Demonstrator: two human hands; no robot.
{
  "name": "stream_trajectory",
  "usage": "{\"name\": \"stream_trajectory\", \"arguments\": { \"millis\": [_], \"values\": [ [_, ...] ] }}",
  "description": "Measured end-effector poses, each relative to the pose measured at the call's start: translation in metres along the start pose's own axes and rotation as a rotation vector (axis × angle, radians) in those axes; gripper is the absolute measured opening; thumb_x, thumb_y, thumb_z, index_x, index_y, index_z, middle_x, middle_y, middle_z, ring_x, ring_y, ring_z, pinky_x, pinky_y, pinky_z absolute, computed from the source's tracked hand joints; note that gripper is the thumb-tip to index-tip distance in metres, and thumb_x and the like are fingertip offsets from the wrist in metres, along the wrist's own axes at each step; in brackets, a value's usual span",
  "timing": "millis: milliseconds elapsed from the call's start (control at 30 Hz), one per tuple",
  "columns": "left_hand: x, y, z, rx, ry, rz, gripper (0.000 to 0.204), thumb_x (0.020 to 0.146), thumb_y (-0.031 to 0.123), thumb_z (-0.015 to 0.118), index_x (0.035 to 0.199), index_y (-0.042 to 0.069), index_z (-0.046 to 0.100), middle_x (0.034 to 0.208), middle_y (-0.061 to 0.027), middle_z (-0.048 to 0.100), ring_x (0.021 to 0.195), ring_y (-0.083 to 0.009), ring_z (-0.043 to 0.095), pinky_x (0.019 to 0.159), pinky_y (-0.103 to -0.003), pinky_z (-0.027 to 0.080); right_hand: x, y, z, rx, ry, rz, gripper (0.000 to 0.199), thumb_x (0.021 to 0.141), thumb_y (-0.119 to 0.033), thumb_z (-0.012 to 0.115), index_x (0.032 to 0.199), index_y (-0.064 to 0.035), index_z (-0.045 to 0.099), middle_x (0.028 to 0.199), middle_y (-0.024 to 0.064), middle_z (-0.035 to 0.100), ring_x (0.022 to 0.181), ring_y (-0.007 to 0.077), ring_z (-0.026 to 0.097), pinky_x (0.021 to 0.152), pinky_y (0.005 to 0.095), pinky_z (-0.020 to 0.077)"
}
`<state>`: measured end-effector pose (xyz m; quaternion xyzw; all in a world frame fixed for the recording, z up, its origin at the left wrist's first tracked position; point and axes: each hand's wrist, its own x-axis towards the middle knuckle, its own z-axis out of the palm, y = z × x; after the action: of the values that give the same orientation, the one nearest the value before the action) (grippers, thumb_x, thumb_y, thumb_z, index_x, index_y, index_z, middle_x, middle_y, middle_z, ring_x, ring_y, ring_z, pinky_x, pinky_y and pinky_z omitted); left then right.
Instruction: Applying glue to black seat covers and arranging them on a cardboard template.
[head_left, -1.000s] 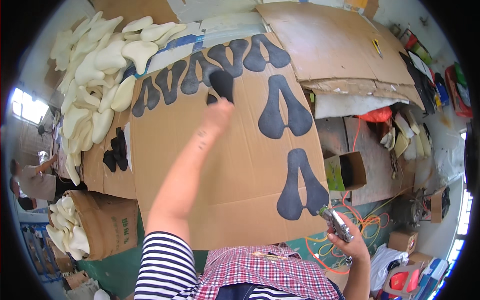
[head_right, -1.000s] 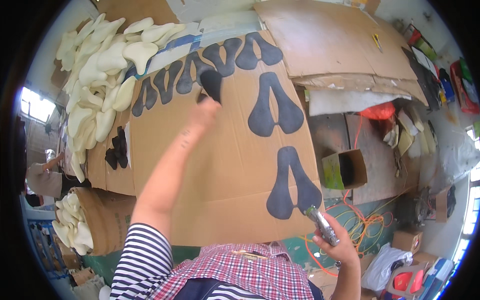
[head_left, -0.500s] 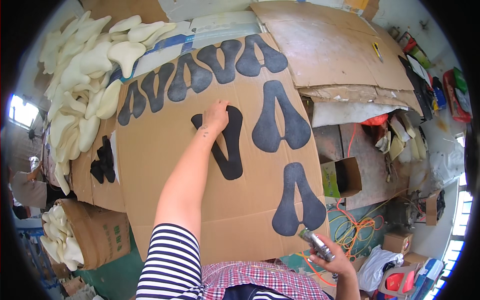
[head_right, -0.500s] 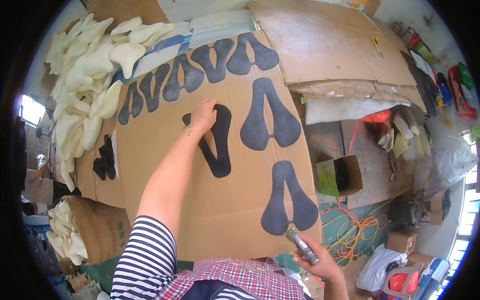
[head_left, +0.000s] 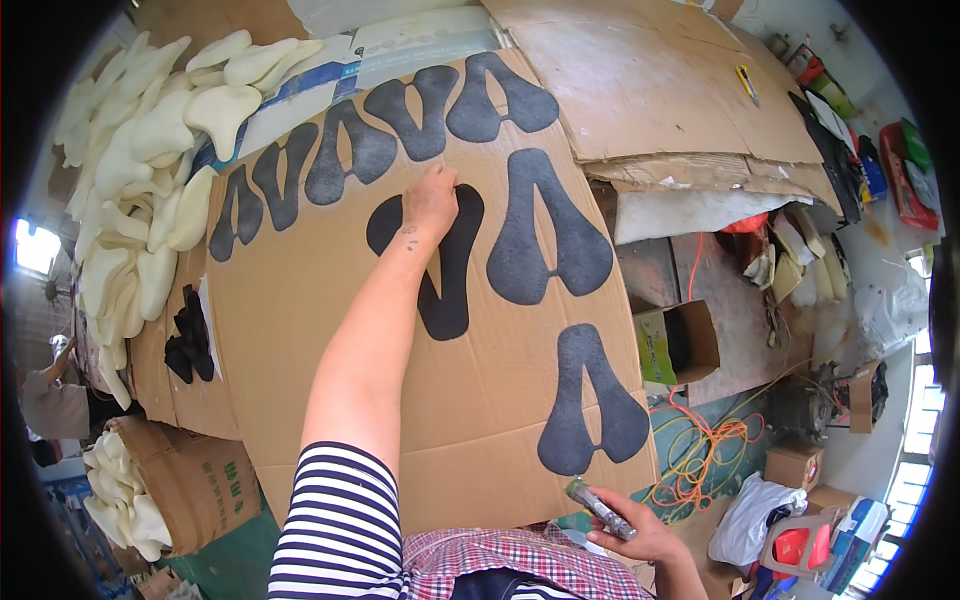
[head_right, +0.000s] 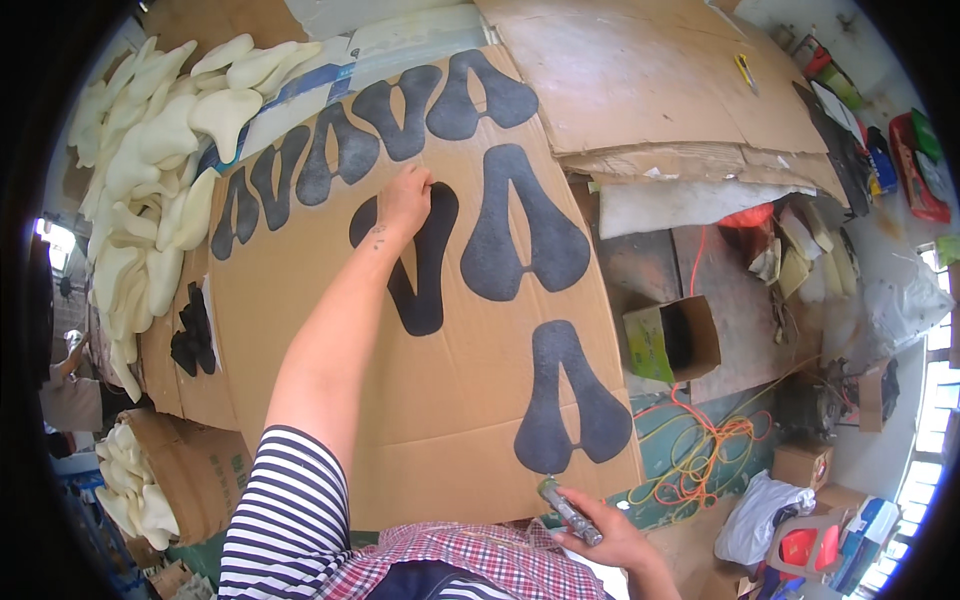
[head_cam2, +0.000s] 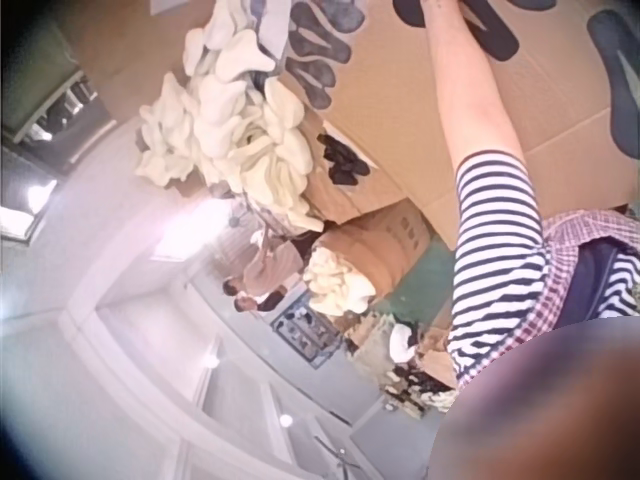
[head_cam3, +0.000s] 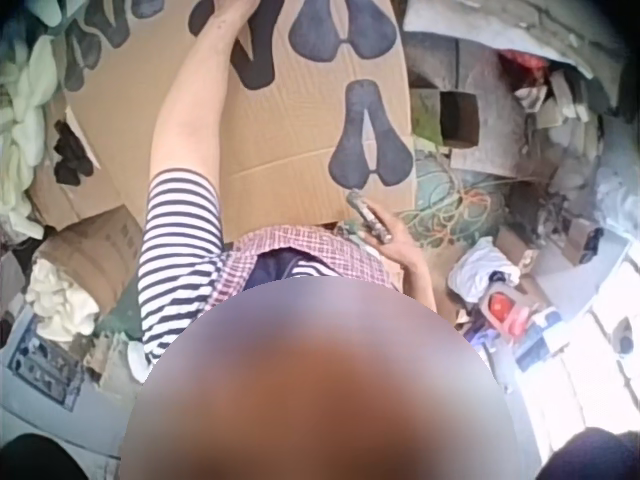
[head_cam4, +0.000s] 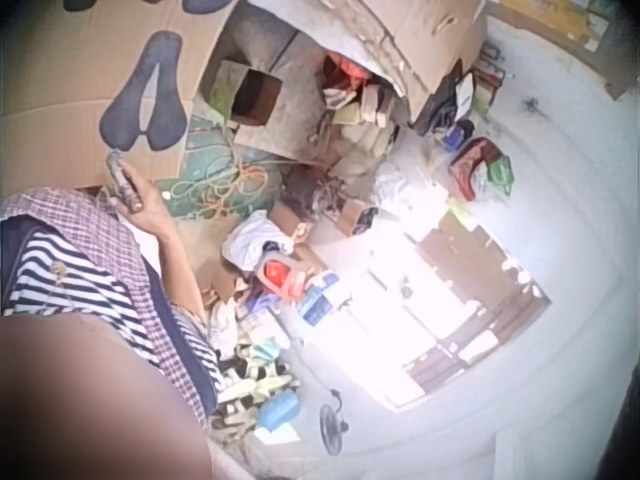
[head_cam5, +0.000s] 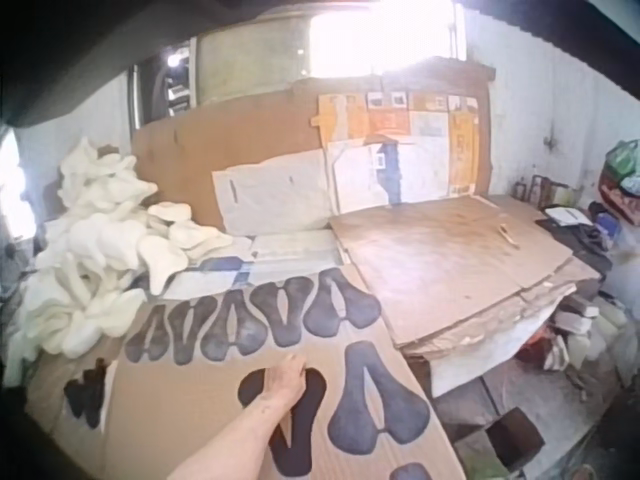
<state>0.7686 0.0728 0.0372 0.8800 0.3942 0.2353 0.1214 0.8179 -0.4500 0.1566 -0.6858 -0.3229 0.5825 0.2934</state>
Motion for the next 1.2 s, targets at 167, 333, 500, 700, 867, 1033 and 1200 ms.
{"name": "stream_trajectory", "arguments": {
  "millis": [167, 333, 500, 700, 867, 1033, 1200],
  "values": [
    [-0.001, 0.005, 0.000, -0.063, 0.116, -0.029, 0.016, 0.084, 0.010, 0.060, 0.100, 0.010, 0.062, 0.104, -0.0108, 0.062, 0.093, -0.0360, 0.061, 0.079, -0.046, 0.049, -0.002, 0.000, 0.003, -0.027, 0.008, -0.001, 0.066, 0.079, -0.017, 0.079, 0.137, -0.0127, 0.048, 0.098, 0.0074, 0.064, 0.084, 0.0148, 0.062, 0.077, 0.0299, 0.0514],
    [-0.044, -0.007, -0.018, -0.170, 0.142, -0.117, 0.028, 0.083, 0.009, 0.062, 0.110, 0.009, 0.062, 0.117, -0.0110, 0.060, 0.101, -0.0340, 0.059, 0.087, -0.044, 0.048, -0.010, -0.002, 0.003, -0.005, 0.035, 0.037, 0.065, 0.080, -0.015, 0.077, 0.138, -0.0127, 0.048, 0.099, 0.0080, 0.065, 0.084, 0.0146, 0.064, 0.077, 0.0298, 0.0521],
    [-0.124, -0.011, -0.029, -0.033, 0.172, 0.052, 0.038, 0.082, 0.012, 0.063, 0.120, 0.012, 0.060, 0.127, -0.0101, 0.055, 0.120, -0.0353, 0.047, 0.100, -0.045, 0.040, -0.020, -0.014, -0.003, 0.019, 0.087, -0.019, 0.062, 0.082, -0.008, 0.073, 0.138, -0.0125, 0.047, 0.100, 0.0071, 0.065, 0.087, 0.0148, 0.065, 0.078, 0.0298, 0.0520],
    [-0.157, 0.010, -0.019, 0.175, -0.129, 0.023, 0.053, 0.089, 0.027, 0.059, 0.140, 0.019, 0.045, 0.148, -0.0092, 0.038, 0.138, -0.0366, 0.029, 0.108, -0.054, 0.027, -0.039, -0.029, -0.012, 0.035, 0.144, -0.035, 0.061, 0.082, -0.003, 0.071, 0.138, -0.0118, 0.047, 0.100, 0.0060, 0.063, 0.090, 0.0138, 0.062, 0.079, 0.0298, 0.0512],
    [-0.150, 0.013, -0.013, 0.229, -0.166, 0.010, 0.054, 0.092, 0.032, 0.056, 0.142, 0.020, 0.041, 0.152, -0.0084, 0.033, 0.141, -0.0373, 0.025, 0.109, -0.061, 0.024, -0.048, -0.030, -0.011, 0.058, 0.171, -0.078, 0.060, 0.083, 0.000, 0.070, 0.137, -0.0099, 0.046, 0.102, 0.0042, 0.061, 0.091, 0.0122, 0.061, 0.080, 0.0288, 0.0507],
    [-0.103, 0.009, -0.013, 0.142, -0.097, 0.018, 0.054, 0.093, 0.033, 0.054, 0.142, 0.018, 0.041, 0.152, -0.0111, 0.032, 0.142, -0.0391, 0.022, 0.110, -0.062, 0.021, -0.045, -0.028, -0.008, 0.016, 0.162, -0.038, 0.060, 0.083, -0.002, 0.070, 0.137, -0.0104, 0.046, 0.101, 0.0041, 0.062, 0.089, 0.0117, 0.061, 0.079, 0.0286, 0.0508],
    [-0.057, 0.003, 0.002, 0.202, -0.109, -0.002, 0.053, 0.096, 0.038, 0.048, 0.144, 0.017, 0.039, 0.152, -0.0095, 0.032, 0.141, -0.0375, 0.024, 0.109, -0.062, 0.023, -0.038, -0.016, -0.006, 0.045, 0.158, 0.021, 0.060, 0.083, -0.004, 0.072, 0.137, -0.0102, 0.046, 0.099, 0.0045, 0.063, 0.089, 0.0122, 0.061, 0.078, 0.0286, 0.0510]
  ]
}}
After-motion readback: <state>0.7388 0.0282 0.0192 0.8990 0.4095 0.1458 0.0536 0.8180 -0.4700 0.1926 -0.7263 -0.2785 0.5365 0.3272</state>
